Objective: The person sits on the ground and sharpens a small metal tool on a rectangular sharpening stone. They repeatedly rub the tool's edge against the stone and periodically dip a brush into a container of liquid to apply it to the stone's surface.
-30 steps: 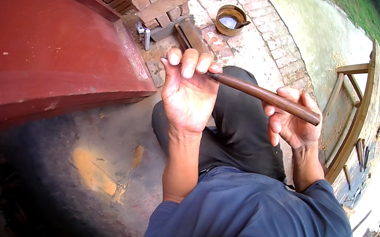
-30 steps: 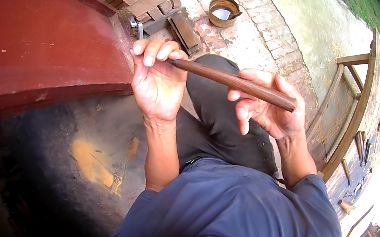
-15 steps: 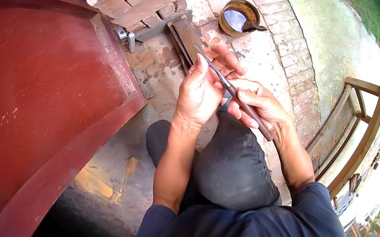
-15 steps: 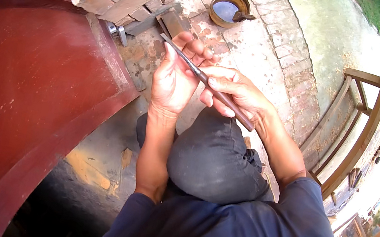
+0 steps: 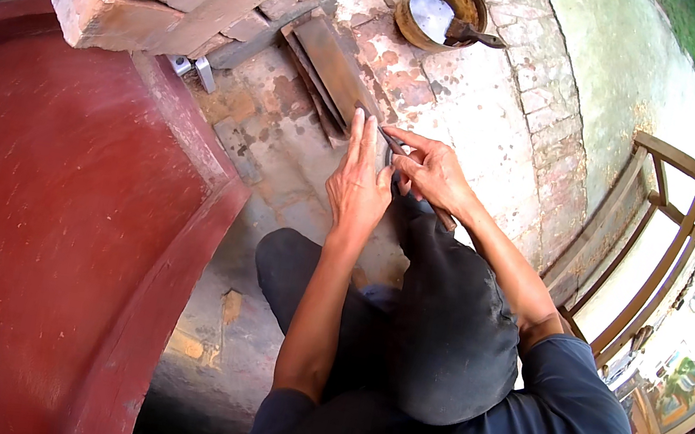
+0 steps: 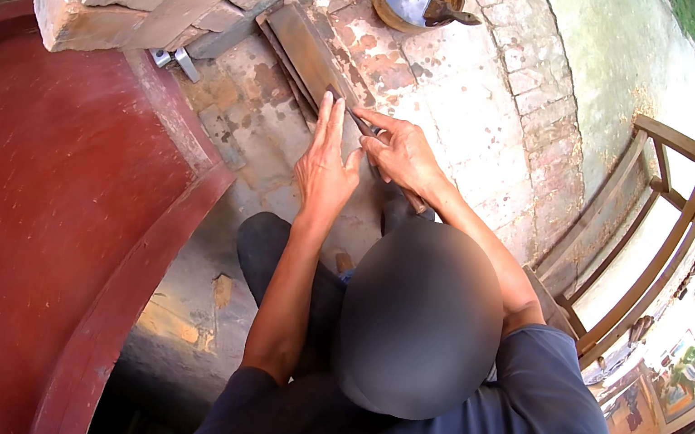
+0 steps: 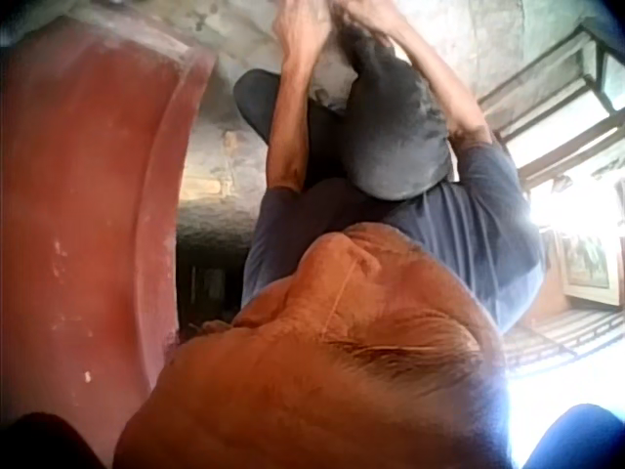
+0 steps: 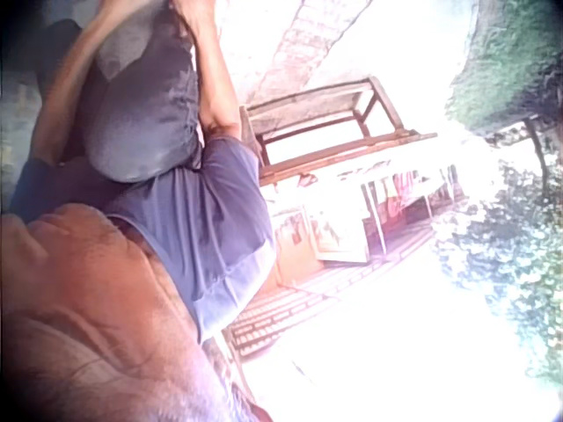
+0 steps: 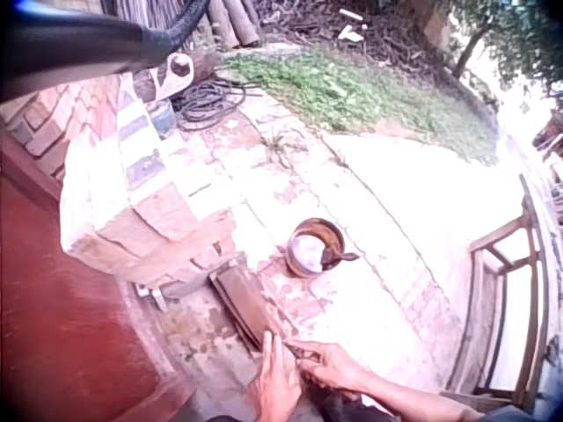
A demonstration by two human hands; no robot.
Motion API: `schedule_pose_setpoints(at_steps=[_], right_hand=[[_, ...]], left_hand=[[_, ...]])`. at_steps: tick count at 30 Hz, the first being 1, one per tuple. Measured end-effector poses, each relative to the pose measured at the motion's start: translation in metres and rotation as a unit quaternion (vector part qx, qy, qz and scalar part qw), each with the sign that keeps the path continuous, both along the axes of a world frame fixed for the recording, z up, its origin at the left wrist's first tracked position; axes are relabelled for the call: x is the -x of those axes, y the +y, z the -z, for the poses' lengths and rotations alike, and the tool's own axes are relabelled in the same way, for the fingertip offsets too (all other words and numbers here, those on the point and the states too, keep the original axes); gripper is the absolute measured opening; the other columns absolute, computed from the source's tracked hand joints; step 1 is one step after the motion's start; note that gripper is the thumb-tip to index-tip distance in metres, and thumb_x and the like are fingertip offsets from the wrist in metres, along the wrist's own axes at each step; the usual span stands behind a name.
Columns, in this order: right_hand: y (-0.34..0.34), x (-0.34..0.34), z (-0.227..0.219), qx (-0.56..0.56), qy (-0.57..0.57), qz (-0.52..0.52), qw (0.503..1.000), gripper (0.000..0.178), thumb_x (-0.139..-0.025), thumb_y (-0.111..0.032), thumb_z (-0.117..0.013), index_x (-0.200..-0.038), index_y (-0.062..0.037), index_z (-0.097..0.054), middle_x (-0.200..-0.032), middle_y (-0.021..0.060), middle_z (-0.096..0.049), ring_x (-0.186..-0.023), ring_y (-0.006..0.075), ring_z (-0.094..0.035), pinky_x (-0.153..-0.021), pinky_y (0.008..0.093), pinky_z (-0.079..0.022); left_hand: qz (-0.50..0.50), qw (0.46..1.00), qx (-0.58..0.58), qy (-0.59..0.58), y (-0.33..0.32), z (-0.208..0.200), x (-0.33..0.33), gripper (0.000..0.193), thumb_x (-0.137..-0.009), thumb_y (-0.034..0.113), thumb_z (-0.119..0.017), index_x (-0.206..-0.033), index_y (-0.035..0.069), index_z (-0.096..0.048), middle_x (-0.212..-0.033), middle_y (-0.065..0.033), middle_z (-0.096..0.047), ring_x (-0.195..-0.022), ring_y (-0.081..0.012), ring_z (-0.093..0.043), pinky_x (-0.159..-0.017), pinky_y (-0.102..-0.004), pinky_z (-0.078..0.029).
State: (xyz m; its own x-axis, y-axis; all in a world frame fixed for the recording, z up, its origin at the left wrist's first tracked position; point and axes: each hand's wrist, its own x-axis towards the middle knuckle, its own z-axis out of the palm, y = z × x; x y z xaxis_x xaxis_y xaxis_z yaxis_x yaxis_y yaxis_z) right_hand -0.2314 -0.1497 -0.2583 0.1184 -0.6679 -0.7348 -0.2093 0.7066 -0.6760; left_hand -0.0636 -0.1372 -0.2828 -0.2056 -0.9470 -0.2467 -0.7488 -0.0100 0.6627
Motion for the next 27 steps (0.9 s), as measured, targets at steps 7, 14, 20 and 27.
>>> schedule_pose_setpoints(at_steps=[7, 14, 20, 27], right_hand=[[0.011, 0.001, 0.024, 0.021, -0.042, 0.049, 0.998, 0.053, -0.102, -0.009, -0.059, -0.155, -0.0121, -0.058, -0.071, 0.0027, -0.066, -0.05, 0.0082, -0.053, -0.053, 0.0274, -0.049], [0.002, 0.0, 0.028, -0.003, -0.03, 0.024, 0.999, 0.044, -0.107, -0.011, -0.058, -0.151, -0.0134, -0.063, -0.076, 0.0041, -0.069, -0.056, 0.0085, -0.058, -0.055, 0.0277, -0.051], [0.014, -0.001, 0.037, 0.134, 0.039, -0.004, 0.99, 0.044, -0.102, -0.01, -0.061, -0.145, -0.015, -0.067, -0.098, 0.0196, -0.077, -0.084, 0.0175, -0.071, -0.081, 0.0343, -0.058], [-0.003, -0.006, 0.02, 0.099, 0.06, -0.041, 0.992, 0.043, -0.101, -0.013, -0.059, -0.144, -0.0133, -0.066, -0.111, 0.0276, -0.075, -0.091, 0.0244, -0.077, -0.085, 0.0388, -0.058]], left_hand=[[0.037, 0.996, -0.072, -0.026, -0.003, 0.018, 0.011, 0.101, -0.087, 0.012, -0.077, -0.169, 0.011, -0.019, -0.177, -0.0073, -0.025, -0.116, -0.0375, -0.071, -0.086, -0.0468, -0.061], [0.05, 0.997, -0.036, -0.056, 0.006, 0.023, 0.021, 0.108, -0.085, 0.015, -0.08, -0.168, 0.001, -0.013, -0.176, -0.0187, -0.023, -0.111, -0.0407, -0.072, -0.085, -0.0481, -0.06], [0.033, 0.997, -0.039, -0.053, 0.014, 0.019, 0.032, 0.105, -0.087, 0.024, -0.077, -0.167, -0.002, -0.014, -0.174, -0.0244, -0.023, -0.111, -0.0429, -0.071, -0.085, -0.0493, -0.06], [0.035, 0.994, -0.077, -0.064, -0.002, 0.007, 0.024, 0.104, -0.086, 0.025, -0.075, -0.167, -0.001, -0.015, -0.174, -0.0223, -0.025, -0.104, -0.0454, -0.072, -0.081, -0.0499, -0.06]])
